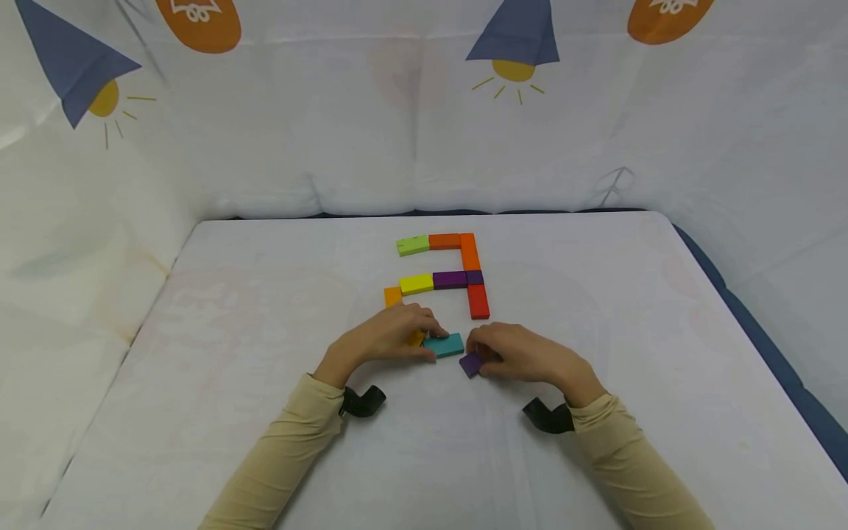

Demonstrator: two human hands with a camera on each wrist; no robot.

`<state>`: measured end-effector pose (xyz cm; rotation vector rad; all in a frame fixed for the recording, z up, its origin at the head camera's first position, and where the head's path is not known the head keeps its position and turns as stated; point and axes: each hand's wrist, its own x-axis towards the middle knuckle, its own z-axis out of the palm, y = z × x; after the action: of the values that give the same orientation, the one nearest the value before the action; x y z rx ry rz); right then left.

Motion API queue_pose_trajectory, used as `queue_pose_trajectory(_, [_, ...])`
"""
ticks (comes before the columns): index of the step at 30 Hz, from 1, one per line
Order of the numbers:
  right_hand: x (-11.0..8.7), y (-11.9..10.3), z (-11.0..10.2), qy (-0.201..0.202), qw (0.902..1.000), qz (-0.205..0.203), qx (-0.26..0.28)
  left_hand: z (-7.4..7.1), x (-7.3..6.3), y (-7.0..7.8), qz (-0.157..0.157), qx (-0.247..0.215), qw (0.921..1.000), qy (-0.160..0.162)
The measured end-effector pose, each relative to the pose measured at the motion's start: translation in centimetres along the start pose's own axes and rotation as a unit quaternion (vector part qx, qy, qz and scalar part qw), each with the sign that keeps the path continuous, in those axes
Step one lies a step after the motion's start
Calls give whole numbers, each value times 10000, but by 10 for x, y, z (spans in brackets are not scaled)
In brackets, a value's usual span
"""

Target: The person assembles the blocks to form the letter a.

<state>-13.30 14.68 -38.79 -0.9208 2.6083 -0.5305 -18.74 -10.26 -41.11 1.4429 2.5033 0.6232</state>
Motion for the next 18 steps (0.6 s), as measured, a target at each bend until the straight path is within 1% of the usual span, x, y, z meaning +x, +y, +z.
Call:
queue_pose_trajectory(7, [-1, 4, -3, 8, 10000, 71, 19, -1, 0, 1, -8, -124, 9999, -29])
queue_pose_trajectory(18, [0, 8, -4, 88, 9989, 365, 271, 0, -1, 0, -95, -144, 9998, -100])
